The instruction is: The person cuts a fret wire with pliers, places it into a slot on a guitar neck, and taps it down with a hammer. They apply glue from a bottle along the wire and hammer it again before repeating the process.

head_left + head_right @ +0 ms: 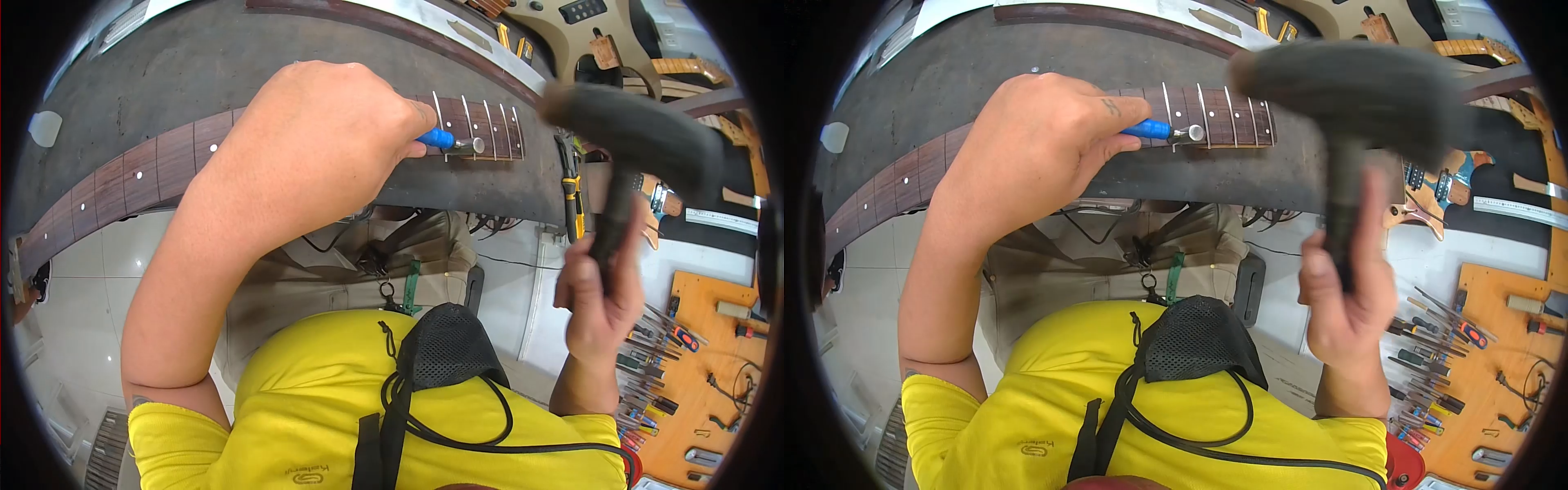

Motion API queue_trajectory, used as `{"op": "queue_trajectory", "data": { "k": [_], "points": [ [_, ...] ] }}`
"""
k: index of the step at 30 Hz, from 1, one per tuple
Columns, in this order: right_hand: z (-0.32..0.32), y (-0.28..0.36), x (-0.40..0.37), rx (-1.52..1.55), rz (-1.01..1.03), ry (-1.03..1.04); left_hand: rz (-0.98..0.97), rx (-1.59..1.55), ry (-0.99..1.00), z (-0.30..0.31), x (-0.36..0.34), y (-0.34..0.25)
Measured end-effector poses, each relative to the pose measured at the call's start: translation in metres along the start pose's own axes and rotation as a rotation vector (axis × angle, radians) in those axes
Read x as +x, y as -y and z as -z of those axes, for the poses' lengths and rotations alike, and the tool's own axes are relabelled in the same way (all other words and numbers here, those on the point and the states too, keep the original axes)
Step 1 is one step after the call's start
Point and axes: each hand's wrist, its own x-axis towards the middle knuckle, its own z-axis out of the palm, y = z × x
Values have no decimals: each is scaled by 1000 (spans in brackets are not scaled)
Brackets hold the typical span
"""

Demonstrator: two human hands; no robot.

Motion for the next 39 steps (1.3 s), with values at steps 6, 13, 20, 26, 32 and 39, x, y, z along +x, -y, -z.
{"op": "queue_trajectory", "data": {
  "k": [6,13,20,26,32,39],
  "points": [
    [3,1,6,-40,-93,115,-9,13,15,0,2,3],
    [-2,4,11,60,-125,26,20,-29,-61,-4,0,5],
    [0,5,4,71,-10,-33,-79,16,-6,-2,-4,3],
    [11,8,6,-256,8,142,-80,29,-8,-2,-3,3],
    [11,-2,11,-401,50,325,-89,39,-17,0,-3,3],
    [-4,-4,-5,-23,27,-30,-70,31,-33,-2,-4,4]
  ]
}}
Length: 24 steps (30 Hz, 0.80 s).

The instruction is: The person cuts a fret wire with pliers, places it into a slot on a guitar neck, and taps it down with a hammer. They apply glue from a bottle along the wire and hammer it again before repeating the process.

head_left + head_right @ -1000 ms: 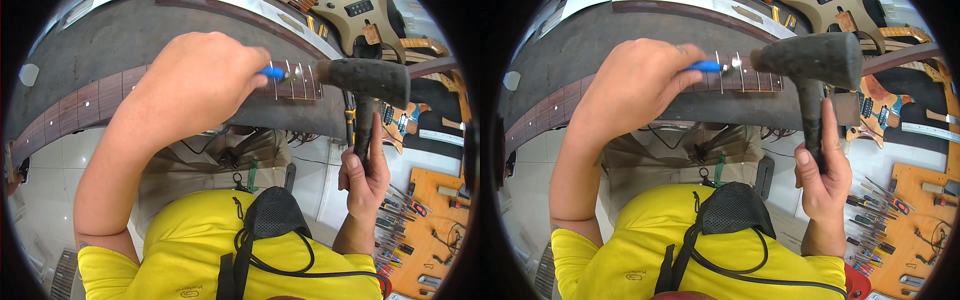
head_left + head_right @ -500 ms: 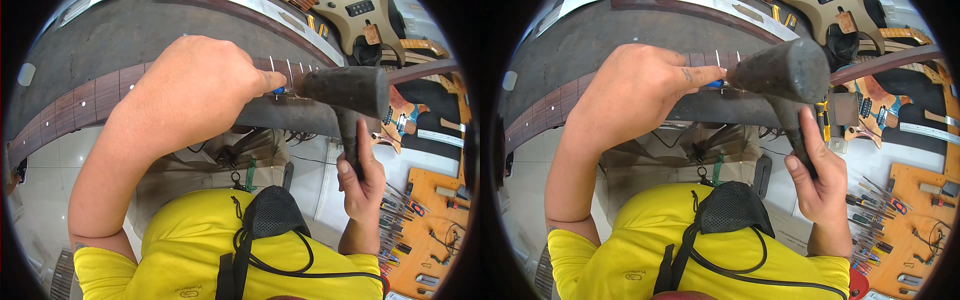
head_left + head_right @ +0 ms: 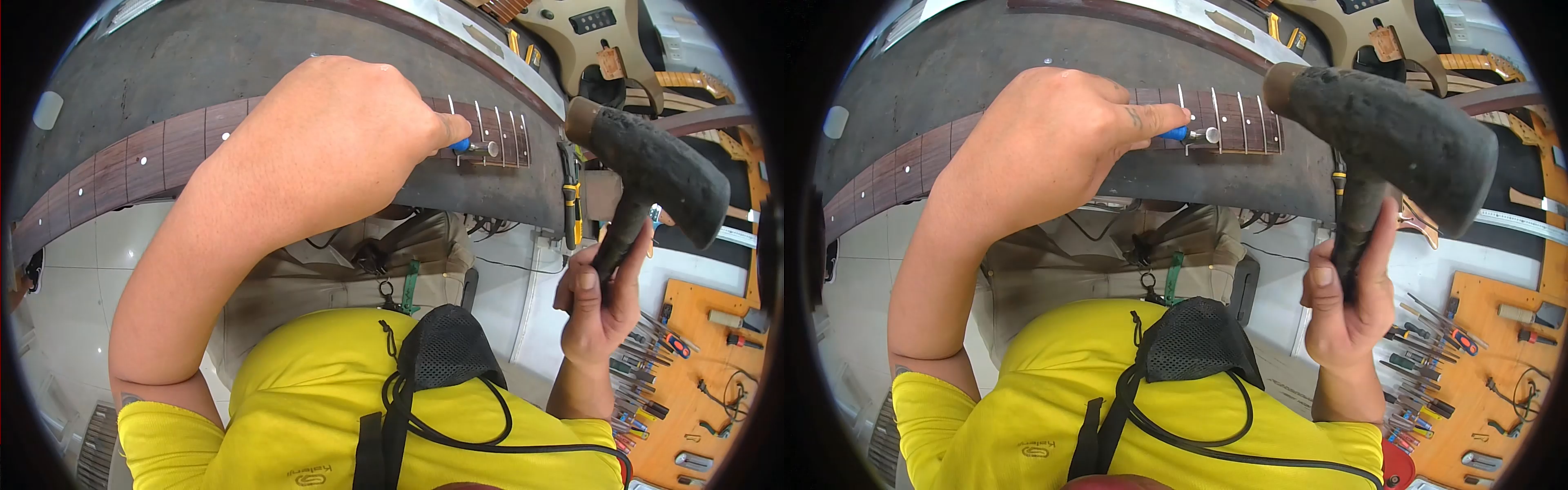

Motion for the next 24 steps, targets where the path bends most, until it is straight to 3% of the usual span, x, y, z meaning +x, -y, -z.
{"op": "queue_trajectory", "data": {
  "k": [1,3,4,11,17,24],
  "points": [
    [2,-5,-1,-23,10,35,0,2,15,1,0,0],
    [14,6,17,-332,5,357,-6,11,24,3,2,0],
    [17,11,19,-346,-37,364,2,-11,28,2,2,0],
    [1,24,15,129,-65,-32,20,-79,15,1,0,1],
    [4,22,20,125,-66,-53,227,-293,-26,6,5,6],
    [7,15,20,137,-37,-16,178,-218,-5,1,3,3]
  ]
}}
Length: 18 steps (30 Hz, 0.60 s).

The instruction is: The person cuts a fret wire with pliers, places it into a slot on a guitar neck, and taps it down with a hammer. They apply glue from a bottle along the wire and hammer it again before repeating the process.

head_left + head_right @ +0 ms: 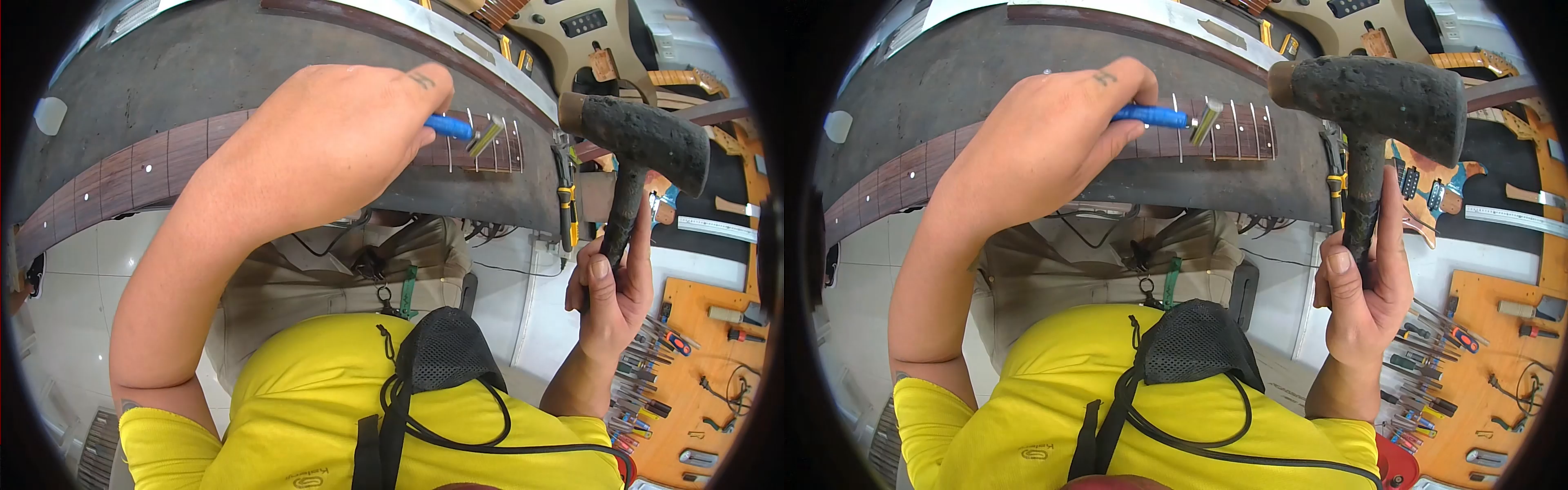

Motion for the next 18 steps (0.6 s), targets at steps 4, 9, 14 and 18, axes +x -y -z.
{"op": "queue_trajectory", "data": {
  "k": [4,9,14,18],
  "points": [
    [3,0,-2,-74,-23,24,-200,83,-59,-3,-1,1],
    [4,-3,-5,-122,-32,35,-262,177,-68,-4,-3,2],
    [9,-11,-15,-253,49,88,-238,188,-35,0,0,-2],
    [20,-12,-5,-508,152,400,-228,183,-64,-3,-1,-2]
  ]
}}
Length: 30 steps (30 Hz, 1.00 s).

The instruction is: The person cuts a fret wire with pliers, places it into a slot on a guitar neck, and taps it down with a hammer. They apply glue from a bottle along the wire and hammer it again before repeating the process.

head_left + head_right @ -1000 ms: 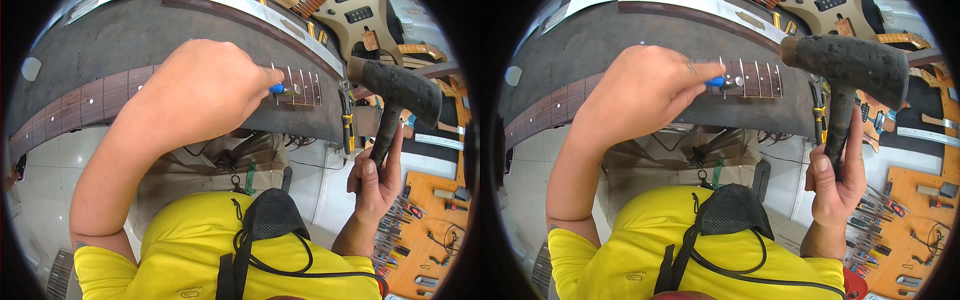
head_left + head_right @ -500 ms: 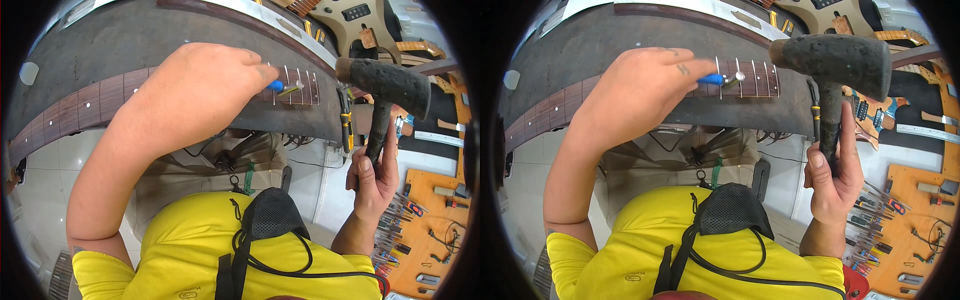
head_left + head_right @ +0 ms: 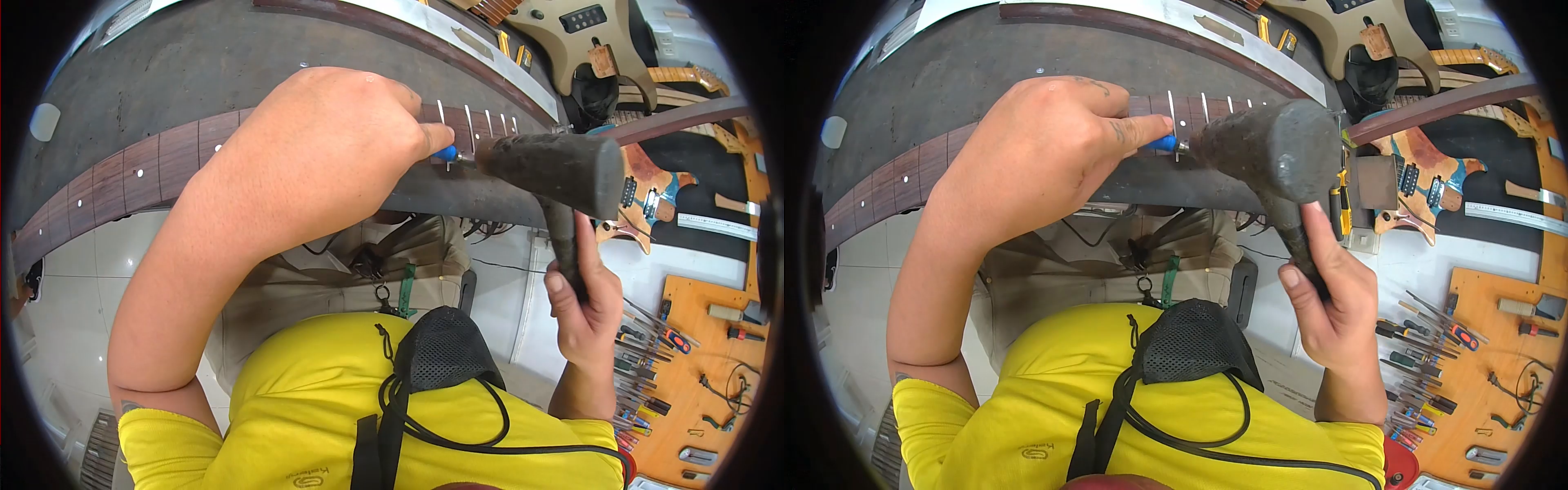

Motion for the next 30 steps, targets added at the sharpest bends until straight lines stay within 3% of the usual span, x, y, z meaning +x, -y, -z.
{"op": "queue_trajectory", "data": {
  "k": [1,4,7,8,9,12,14,21,23,27,30],
  "points": [
    [0,0,-2,-2,-2,0,1,2,9,0,0,1],
    [-9,3,-14,206,1,-299,6,-5,-7,-1,-2,1],
    [-25,-5,-16,372,12,-405,10,-4,-32,-1,-2,0],
    [-15,-5,-9,74,21,-194,22,-2,-32,0,-1,-1],
    [-13,4,1,57,-50,-52,20,2,-34,1,0,-1],
    [-14,-3,1,23,35,-70,33,18,15,4,1,0],
    [-17,4,0,130,-80,-151,13,27,13,2,-1,1],
    [-13,-2,3,203,-100,-234,104,-24,77,4,-1,3],
    [-14,-1,5,237,-106,-247,107,-150,-69,-1,-2,4],
    [-14,-2,8,246,-113,-293,124,-170,-98,1,3,2],
    [-11,-3,8,221,-96,-270,184,-204,5,6,5,2]
  ]
}}
